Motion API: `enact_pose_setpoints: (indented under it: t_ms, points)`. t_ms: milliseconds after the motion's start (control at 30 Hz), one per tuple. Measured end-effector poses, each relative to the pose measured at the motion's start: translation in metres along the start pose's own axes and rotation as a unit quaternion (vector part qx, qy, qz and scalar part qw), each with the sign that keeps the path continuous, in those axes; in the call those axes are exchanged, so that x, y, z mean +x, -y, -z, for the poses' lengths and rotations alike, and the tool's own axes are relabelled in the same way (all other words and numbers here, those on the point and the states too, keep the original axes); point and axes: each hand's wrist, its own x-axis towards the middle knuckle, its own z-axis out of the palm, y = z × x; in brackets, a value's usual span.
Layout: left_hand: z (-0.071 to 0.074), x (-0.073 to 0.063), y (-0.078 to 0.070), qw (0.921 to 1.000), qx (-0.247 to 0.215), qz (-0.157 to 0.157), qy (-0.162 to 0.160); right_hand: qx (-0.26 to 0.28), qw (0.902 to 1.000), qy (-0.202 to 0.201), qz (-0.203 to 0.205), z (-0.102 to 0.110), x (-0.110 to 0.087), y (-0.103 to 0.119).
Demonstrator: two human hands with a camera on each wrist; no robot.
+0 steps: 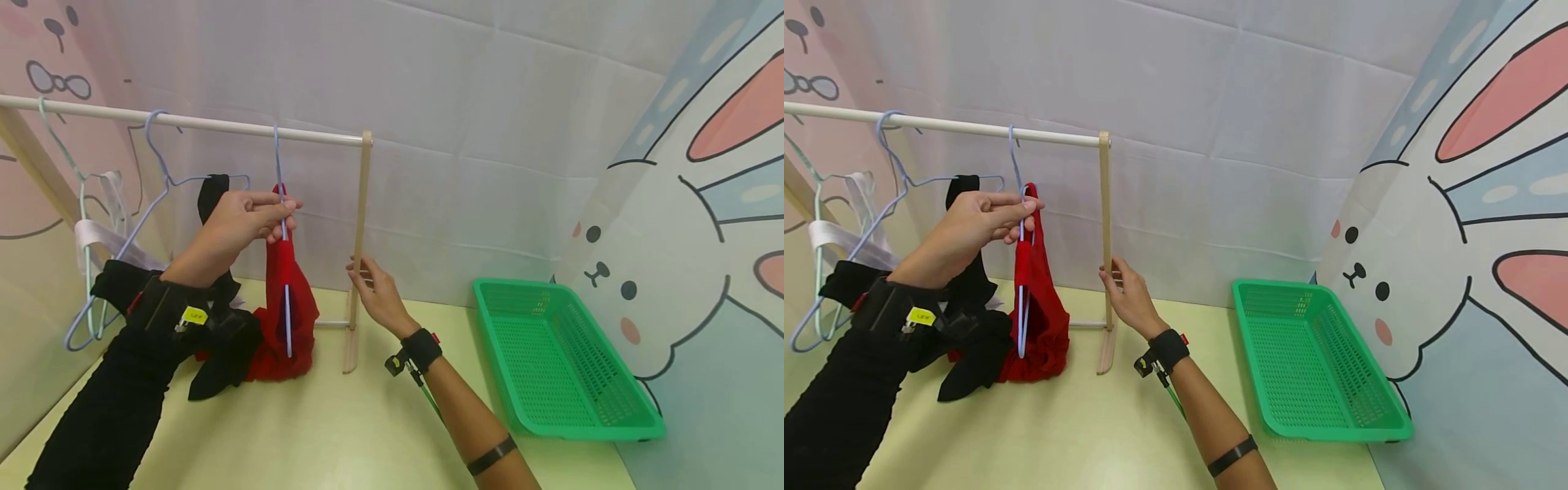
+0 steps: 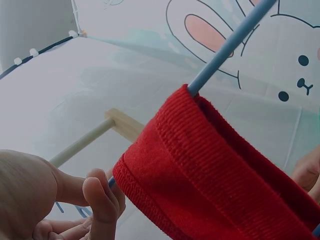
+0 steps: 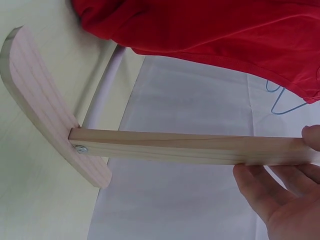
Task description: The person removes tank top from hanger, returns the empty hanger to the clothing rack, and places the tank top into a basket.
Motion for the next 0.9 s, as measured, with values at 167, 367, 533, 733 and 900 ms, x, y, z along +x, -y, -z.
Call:
enact_pose_setpoints:
  t_ms: [167,367,533,733,900]
  points:
    - [0.001,0.001,0.001,1.0,0.003,0.004,0.003,-0.002,1.0,-0.005,0.005,-0.001,-0.001,-0.001]
    - [0.0,0.0,0.0,0.9999,0.012,-0.001,-0.001,-0.019,0.9998,-0.004,0.011,0.0,-0.001,-0.007]
    - [0.0,-0.001,0.0,0.9999,0.008,-0.008,-0.005,-0.025,0.9996,0.0,0.016,0.0,0.001,-0.011]
    - [0.001,0.0,0.002,1.0,0.002,-0.005,-0.003,-0.027,0.9995,0.007,0.015,0.001,0.002,-0.014]
    - [-0.001,0.0,0.002,0.9999,-0.016,-0.004,-0.002,-0.026,0.9995,0.009,0.015,0.002,0.002,-0.014]
